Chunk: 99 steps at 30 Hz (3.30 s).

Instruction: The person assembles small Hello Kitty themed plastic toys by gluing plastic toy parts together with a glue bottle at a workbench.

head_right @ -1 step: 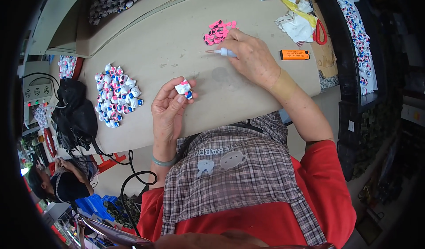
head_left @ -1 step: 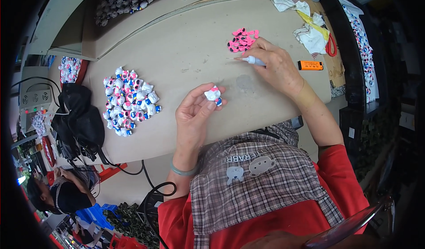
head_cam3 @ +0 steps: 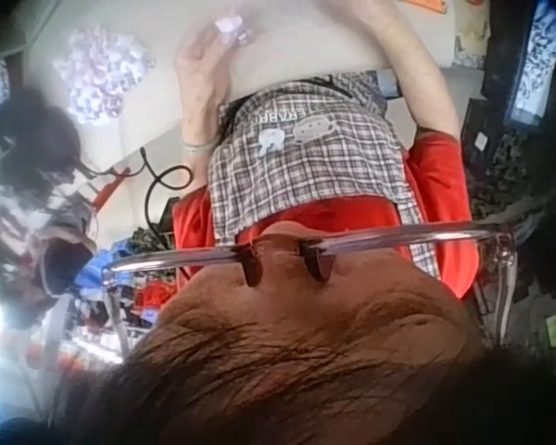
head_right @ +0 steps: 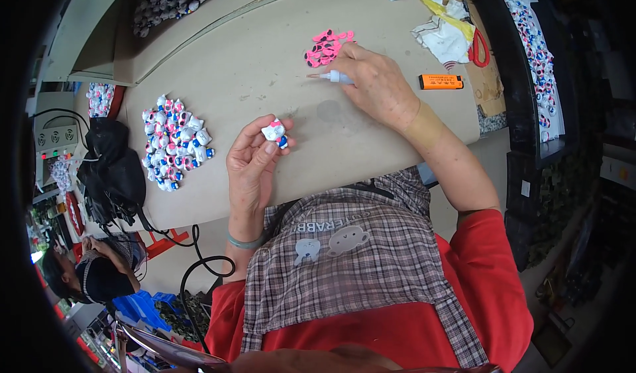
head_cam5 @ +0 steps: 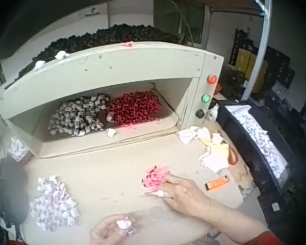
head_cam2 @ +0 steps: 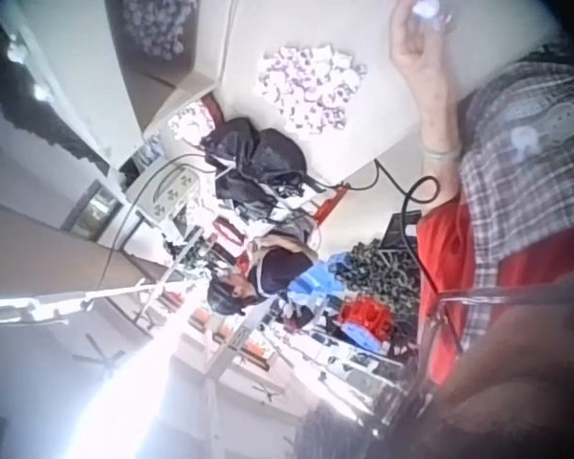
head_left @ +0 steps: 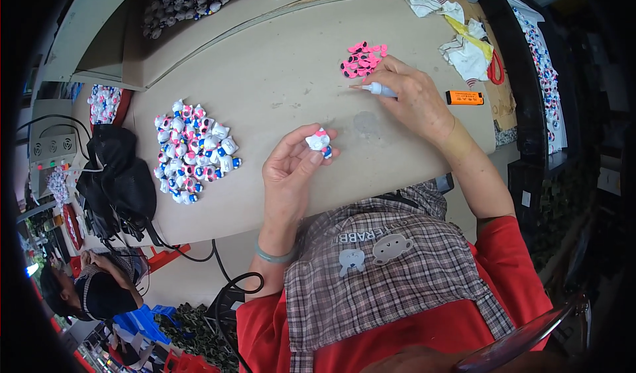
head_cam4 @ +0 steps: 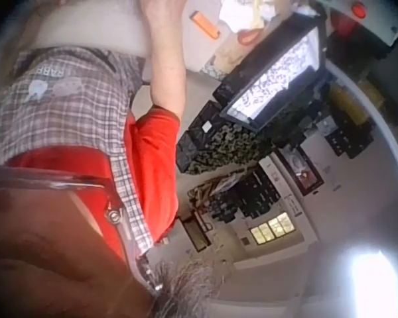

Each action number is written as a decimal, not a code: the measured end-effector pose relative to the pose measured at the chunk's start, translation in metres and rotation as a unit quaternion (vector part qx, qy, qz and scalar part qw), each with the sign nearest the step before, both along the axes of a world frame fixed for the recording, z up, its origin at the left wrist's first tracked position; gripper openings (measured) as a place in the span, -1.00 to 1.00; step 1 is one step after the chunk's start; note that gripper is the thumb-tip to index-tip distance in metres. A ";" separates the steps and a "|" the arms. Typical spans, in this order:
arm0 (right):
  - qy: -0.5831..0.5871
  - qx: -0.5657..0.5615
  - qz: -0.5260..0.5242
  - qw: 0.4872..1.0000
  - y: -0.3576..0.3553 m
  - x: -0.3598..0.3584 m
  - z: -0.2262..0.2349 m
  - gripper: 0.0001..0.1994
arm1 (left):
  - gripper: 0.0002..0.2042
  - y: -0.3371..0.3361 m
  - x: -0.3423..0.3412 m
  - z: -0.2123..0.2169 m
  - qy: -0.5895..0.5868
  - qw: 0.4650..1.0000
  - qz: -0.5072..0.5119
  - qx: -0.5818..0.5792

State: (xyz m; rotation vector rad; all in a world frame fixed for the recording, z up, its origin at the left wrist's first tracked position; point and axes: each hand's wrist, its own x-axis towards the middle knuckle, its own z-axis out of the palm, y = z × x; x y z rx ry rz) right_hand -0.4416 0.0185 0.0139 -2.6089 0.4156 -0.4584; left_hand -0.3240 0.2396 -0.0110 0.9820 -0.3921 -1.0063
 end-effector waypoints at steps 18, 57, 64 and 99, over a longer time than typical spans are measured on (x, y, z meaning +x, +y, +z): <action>-0.005 0.423 -0.068 0.903 0.021 -0.010 0.009 -0.93 | -0.66 0.003 -0.001 -0.001 0.007 1.000 -0.010 -0.019; -0.064 0.602 -0.022 0.795 0.046 -0.016 0.003 -0.90 | -0.66 -0.010 -0.013 0.001 0.025 0.999 -0.016 -0.026; -0.065 0.549 -0.060 0.831 0.053 -0.015 0.000 -0.89 | -0.67 -0.010 -0.015 -0.001 0.017 0.999 -0.014 -0.037; -0.134 0.373 0.064 0.916 0.055 -0.021 -0.006 -0.89 | -0.64 -0.005 -0.006 -0.003 0.218 0.970 -0.069 -0.079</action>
